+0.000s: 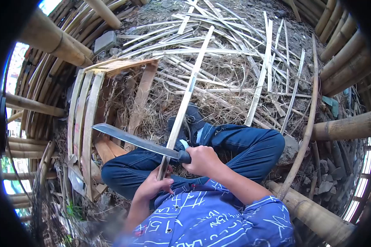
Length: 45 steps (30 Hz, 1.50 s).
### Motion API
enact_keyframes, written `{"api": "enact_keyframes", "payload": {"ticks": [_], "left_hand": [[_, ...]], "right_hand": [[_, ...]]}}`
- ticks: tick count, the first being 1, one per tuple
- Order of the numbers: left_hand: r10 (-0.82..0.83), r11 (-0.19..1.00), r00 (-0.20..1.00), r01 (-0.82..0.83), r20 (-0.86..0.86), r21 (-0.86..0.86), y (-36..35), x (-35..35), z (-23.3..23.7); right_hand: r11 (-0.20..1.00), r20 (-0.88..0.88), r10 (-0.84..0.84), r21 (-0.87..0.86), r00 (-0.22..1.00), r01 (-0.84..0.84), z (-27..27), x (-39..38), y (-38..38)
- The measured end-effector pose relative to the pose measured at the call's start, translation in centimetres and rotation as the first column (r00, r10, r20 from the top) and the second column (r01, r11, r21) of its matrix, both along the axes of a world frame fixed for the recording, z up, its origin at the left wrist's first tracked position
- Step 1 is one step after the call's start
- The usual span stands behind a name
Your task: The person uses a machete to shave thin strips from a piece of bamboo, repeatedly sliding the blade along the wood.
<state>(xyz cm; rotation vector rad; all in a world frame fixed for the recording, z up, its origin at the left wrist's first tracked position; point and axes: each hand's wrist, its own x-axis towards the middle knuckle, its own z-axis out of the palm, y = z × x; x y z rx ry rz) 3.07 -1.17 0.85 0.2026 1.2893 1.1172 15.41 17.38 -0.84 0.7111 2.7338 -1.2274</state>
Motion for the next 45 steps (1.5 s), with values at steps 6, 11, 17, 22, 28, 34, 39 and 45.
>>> {"api": "enact_keyframes", "payload": {"ticks": [6, 11, 17, 22, 28, 34, 39, 45], "left_hand": [[0.022, 0.999, 1.0, -0.022, -0.014, -0.047, -0.1, 1.3, -0.7], [-0.116, 0.987, 0.981, 0.096, -0.157, -0.13, 0.6, 1.9, -1.4], [-0.031, 0.994, 0.993, 0.019, -0.112, -0.112, -0.2, 2.4, -0.9], [-0.066, 0.995, 0.981, 0.05, -0.184, -0.091, -0.7, 2.6, 0.0], [-0.151, 0.989, 0.921, 0.137, -0.358, -0.063, -1.8, 2.4, 2.1], [-0.128, 0.99, 0.957, 0.109, -0.261, -0.086, -6.4, 1.6, 3.8], [-0.162, 0.941, 0.986, 0.142, -0.039, -0.308, -11.4, 0.0, 5.3], [-0.196, 0.903, 0.981, 0.178, -0.007, -0.39, -11.8, -1.2, 4.0]], "right_hand": [[0.994, 0.057, 0.098, 0.048, 0.994, -0.101, 0.4, -0.6, -0.8], [0.956, 0.177, 0.144, 0.231, 0.974, -0.183, 0.0, -0.4, -0.2], [0.926, 0.21, 0.026, 0.364, 0.977, -0.103, -1.5, -0.3, 3.2], [0.917, 0.289, -0.074, 0.395, 0.955, -0.048, -2.9, -1.0, 8.4], [0.886, 0.309, -0.236, 0.458, 0.921, 0.073, -4.6, -2.8, 12.4], [0.817, 0.31, -0.406, 0.544, 0.86, 0.19, -7.4, -3.5, 20.1], [0.791, 0.361, -0.559, 0.504, 0.746, 0.348, -8.3, -3.6, 24.2], [0.788, 0.293, -0.559, 0.479, 0.775, 0.387, -8.6, -3.0, 21.4]]}}
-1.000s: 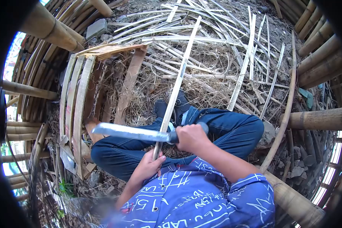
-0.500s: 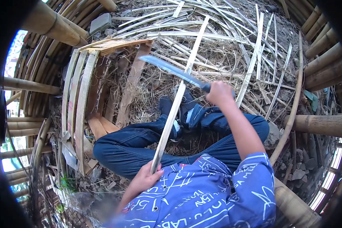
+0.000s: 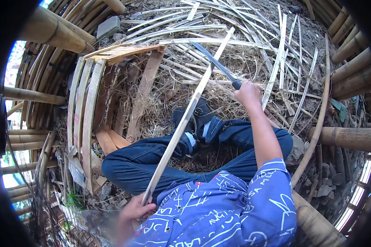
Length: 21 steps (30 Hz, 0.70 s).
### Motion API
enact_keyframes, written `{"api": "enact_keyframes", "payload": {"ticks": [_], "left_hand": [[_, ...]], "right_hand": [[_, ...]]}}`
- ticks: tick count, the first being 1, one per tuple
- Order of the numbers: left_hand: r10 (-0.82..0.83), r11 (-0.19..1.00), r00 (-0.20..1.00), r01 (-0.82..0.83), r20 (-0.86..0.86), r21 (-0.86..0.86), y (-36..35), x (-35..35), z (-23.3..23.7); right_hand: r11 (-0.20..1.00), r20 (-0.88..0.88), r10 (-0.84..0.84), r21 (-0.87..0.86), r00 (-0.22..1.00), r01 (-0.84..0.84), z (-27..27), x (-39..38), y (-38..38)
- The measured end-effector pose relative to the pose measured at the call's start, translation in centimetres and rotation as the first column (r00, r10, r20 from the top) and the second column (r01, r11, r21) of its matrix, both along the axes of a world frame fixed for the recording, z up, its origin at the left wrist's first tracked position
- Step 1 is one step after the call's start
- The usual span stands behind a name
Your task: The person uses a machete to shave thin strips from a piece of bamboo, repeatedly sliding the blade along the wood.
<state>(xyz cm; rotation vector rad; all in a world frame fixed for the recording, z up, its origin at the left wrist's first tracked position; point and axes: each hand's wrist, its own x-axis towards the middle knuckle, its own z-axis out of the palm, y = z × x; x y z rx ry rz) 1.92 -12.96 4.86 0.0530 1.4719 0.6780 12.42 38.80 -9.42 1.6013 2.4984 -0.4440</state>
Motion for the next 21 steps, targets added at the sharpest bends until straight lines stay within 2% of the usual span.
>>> {"api": "enact_keyframes", "payload": {"ticks": [1, 4, 6, 9, 10, 11, 12, 13, 14, 15, 17, 18, 21], "left_hand": [[0.064, 0.997, 0.997, -0.063, -0.038, 0.034, 0.7, 0.0, 0.3], [0.168, 0.986, 0.986, -0.168, -0.009, 0.025, 2.9, -0.2, 0.6], [-0.033, 0.962, 0.962, 0.105, -0.272, 0.252, 4.4, 0.3, 0.6], [-0.008, 0.968, 0.966, 0.072, -0.259, 0.238, 6.4, 1.6, 1.0], [-0.066, 0.959, 0.945, 0.148, -0.319, 0.242, 6.7, 1.8, 0.9], [-0.073, 0.958, 0.945, 0.156, -0.319, 0.242, 7.2, 2.2, 0.6], [-0.027, 0.93, 0.929, 0.159, -0.368, 0.332, 7.7, 2.6, 0.3], [0.024, 0.892, 0.911, 0.165, -0.411, 0.42, 8.1, 2.7, -0.2], [-0.072, 0.9, 0.88, 0.261, -0.47, 0.35, 8.5, 2.7, -1.0], [-0.073, 0.898, 0.88, 0.263, -0.469, 0.354, 9.0, 2.9, -1.6], [0.058, 0.942, 0.939, 0.061, -0.338, 0.331, 10.6, 3.2, -2.2], [0.136, 0.931, 0.966, -0.049, -0.219, 0.363, 11.7, 3.2, -2.0], [0.173, 0.891, 0.97, -0.079, -0.173, 0.448, 12.5, 3.1, -4.4]], "right_hand": [[1.0, -0.066, 0.016, -0.008, 0.998, -0.016, 0.2, 0.2, -1.5], [0.982, -0.314, 0.092, -0.128, 0.945, -0.139, 1.1, 1.8, -7.6], [0.945, -0.426, 0.153, -0.202, 0.892, -0.259, 3.4, 2.6, -13.0], [0.834, -0.532, 0.243, -0.312, 0.811, -0.455, 8.8, 3.1, -19.8], [0.79, -0.556, 0.314, -0.297, 0.77, -0.536, 9.6, 3.5, -21.4], [0.74, -0.578, 0.379, -0.28, 0.723, -0.611, 10.2, 3.7, -22.5], [0.746, -0.577, 0.372, -0.281, 0.727, -0.604, 11.2, 3.6, -22.9], [0.708, -0.533, 0.475, -0.24, 0.7, -0.664, 12.4, 3.5, -23.1], [0.661, -0.481, 0.575, -0.204, 0.662, -0.723, 13.1, 3.5, -23.1], [0.664, -0.478, 0.575, -0.202, 0.664, -0.72, 13.1, 3.5, -22.8], [0.628, -0.325, 0.675, -0.219, 0.662, -0.747, 13.1, 2.8, -21.6], [0.638, -0.286, 0.681, -0.221, 0.674, -0.738, 12.6, 2.5, -21.3], [0.648, -0.17, 0.699, -0.262, 0.695, -0.715, 11.9, 1.3, -19.8]]}}
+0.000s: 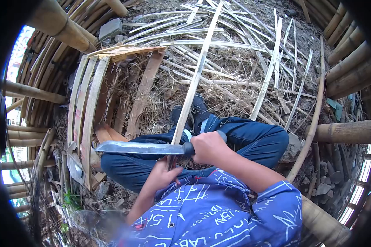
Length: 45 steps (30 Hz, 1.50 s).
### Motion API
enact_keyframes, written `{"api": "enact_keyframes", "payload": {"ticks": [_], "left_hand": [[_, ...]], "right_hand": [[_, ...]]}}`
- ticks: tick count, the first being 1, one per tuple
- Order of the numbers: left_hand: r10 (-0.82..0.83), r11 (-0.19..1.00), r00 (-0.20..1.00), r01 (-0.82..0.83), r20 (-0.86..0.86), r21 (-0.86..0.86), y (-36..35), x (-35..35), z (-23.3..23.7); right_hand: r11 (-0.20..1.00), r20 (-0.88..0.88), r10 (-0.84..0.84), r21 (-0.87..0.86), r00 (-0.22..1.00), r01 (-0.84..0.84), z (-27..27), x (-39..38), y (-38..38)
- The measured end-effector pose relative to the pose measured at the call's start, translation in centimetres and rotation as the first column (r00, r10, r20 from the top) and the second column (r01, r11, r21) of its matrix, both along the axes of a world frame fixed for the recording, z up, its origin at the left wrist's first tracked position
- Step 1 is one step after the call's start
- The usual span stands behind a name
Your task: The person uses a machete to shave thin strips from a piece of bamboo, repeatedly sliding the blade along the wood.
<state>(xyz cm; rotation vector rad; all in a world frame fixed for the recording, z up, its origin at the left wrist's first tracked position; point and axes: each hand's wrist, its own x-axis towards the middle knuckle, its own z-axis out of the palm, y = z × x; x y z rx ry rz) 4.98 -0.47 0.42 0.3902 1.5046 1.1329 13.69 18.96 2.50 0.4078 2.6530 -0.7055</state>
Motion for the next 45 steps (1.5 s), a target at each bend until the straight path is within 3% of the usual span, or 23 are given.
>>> {"api": "enact_keyframes", "payload": {"ticks": [4, 7, 10, 15, 18, 20, 24, 45], "left_hand": [[-0.021, 0.999, 1.0, 0.022, 0.02, -0.049, -0.3, -0.2, -1.6], [-0.007, 0.997, 0.999, 0.01, 0.04, -0.076, -1.1, 0.5, -1.7], [0.0, 0.995, 0.999, 0.005, 0.046, -0.1, -1.1, 1.0, -1.5], [-0.092, 0.994, 0.993, 0.087, -0.071, -0.071, -2.4, 0.9, -1.0], [-0.091, 0.992, 0.992, 0.083, -0.085, -0.094, -2.5, 0.5, -0.4], [-0.026, 0.981, 0.999, 0.033, 0.036, -0.193, -2.7, -0.3, 0.2], [-0.078, 0.98, 0.995, 0.088, 0.063, -0.18, -4.2, -1.0, 0.7], [-0.111, 0.957, 0.994, 0.107, 0.001, -0.27, -7.9, -2.8, 0.6]], "right_hand": [[0.994, 0.028, -0.046, 0.102, 0.999, 0.043, -2.6, -0.4, 1.6], [0.949, 0.027, -0.235, 0.223, 0.972, 0.223, -6.0, -0.7, 4.8], [0.925, 0.037, -0.316, 0.232, 0.948, 0.3, -6.6, -1.4, 8.6], [0.874, 0.013, -0.394, 0.313, 0.919, 0.371, -8.1, -2.7, 13.3], [0.881, 0.004, -0.381, 0.306, 0.925, 0.361, -8.6, -3.9, 14.7], [0.884, -0.007, -0.378, 0.296, 0.926, 0.363, -8.9, -4.4, 14.8], [0.882, -0.021, -0.36, 0.319, 0.933, 0.348, -10.7, -5.8, 16.4], [0.881, -0.16, -0.301, 0.33, 0.94, 0.338, -11.9, -7.8, 15.6]]}}
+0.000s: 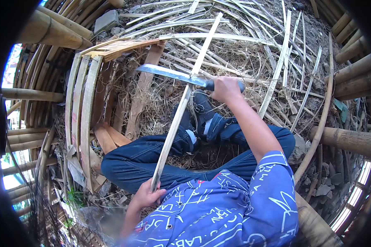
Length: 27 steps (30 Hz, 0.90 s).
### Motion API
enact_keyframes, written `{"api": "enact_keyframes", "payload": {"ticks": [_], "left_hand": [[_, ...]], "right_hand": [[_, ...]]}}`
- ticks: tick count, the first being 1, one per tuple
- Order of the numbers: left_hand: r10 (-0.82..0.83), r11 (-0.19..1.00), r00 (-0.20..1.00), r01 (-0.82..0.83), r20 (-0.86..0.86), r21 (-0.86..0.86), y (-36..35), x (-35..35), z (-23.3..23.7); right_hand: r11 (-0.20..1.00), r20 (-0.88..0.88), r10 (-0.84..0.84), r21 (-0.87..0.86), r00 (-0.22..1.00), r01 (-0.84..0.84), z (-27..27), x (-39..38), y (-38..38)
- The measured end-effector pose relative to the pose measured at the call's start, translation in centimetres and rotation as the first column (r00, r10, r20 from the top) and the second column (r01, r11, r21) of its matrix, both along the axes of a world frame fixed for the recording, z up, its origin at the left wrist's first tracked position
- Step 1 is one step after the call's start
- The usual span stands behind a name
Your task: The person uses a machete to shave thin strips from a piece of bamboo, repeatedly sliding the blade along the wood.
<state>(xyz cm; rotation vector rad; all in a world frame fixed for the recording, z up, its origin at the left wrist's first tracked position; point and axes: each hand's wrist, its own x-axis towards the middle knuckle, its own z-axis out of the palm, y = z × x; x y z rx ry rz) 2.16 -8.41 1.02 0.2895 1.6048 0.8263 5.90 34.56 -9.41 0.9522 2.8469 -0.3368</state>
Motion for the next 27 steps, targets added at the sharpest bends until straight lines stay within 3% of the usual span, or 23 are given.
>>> {"api": "enact_keyframes", "payload": {"ticks": [3, 6, 9, 11, 13, 14, 15, 17, 21, 23, 24, 26, 27], "left_hand": [[0.098, 0.995, 0.991, -0.098, 0.09, -0.002, -0.1, 0.3, -0.7], [0.136, 0.989, 0.981, -0.142, 0.136, 0.038, -0.4, 0.8, -1.2], [0.091, 0.995, 0.989, -0.096, 0.113, 0.038, -1.1, 1.1, -0.5], [0.081, 0.996, 0.989, -0.086, 0.121, 0.038, -1.9, 1.7, -0.2], [0.075, 0.996, 0.989, -0.08, 0.125, 0.037, -2.8, 2.1, 0.4], [0.016, 1.0, 0.997, -0.017, 0.069, 0.026, -3.4, 2.0, 0.8], [-0.044, 0.999, 0.999, 0.044, 0.014, 0.01, -3.8, 2.0, 1.3], [-0.006, 1.0, 1.0, 0.006, 0.01, -0.007, -4.6, 2.2, 1.5], [-0.012, 0.999, 0.999, 0.013, 0.032, -0.04, -5.2, 2.1, -0.5], [0.112, 0.993, 0.967, -0.103, 0.227, -0.048, -5.1, 1.5, -1.2], [0.061, 0.998, 0.983, -0.055, 0.173, -0.035, -4.6, 1.1, -1.4], [0.077, 0.993, 0.976, -0.056, 0.203, -0.107, -3.1, 0.2, -0.9], [0.104, 0.982, 0.967, -0.064, 0.233, -0.175, -2.6, 0.0, -0.8]], "right_hand": [[0.999, -0.018, 0.037, -0.033, 0.999, -0.038, 0.7, 1.4, -2.3], [0.975, 0.053, 0.197, -0.116, 0.979, -0.19, 1.7, 2.1, -4.5], [0.985, 0.051, 0.155, -0.083, 0.987, -0.15, 1.3, 1.5, -3.1], [0.998, 0.083, -0.038, -0.047, 0.996, 0.042, 0.5, 0.3, 0.1], [0.963, 0.232, -0.257, -0.021, 0.938, 0.269, 0.0, -1.0, 4.2], [0.938, 0.209, -0.343, 0.015, 0.916, 0.348, 0.3, -0.8, 6.0], [0.91, 0.18, -0.412, 0.026, 0.893, 0.415, 0.0, -0.4, 7.7], [0.889, 0.177, -0.454, 0.027, 0.873, 0.457, 0.3, 1.3, 9.5], [0.909, 0.197, -0.416, 0.052, 0.888, 0.414, -0.2, 3.3, 8.7], [0.924, 0.16, -0.373, -0.018, 0.914, 0.381, -0.6, 4.3, 6.2], [0.949, 0.114, -0.314, 0.019, 0.942, 0.314, -0.8, 4.9, 4.3], [0.955, 0.145, -0.27, -0.087, 0.952, 0.284, -0.2, 5.6, 0.5], [0.945, 0.081, -0.25, -0.196, 0.965, 0.262, -1.3, 6.4, -1.0]]}}
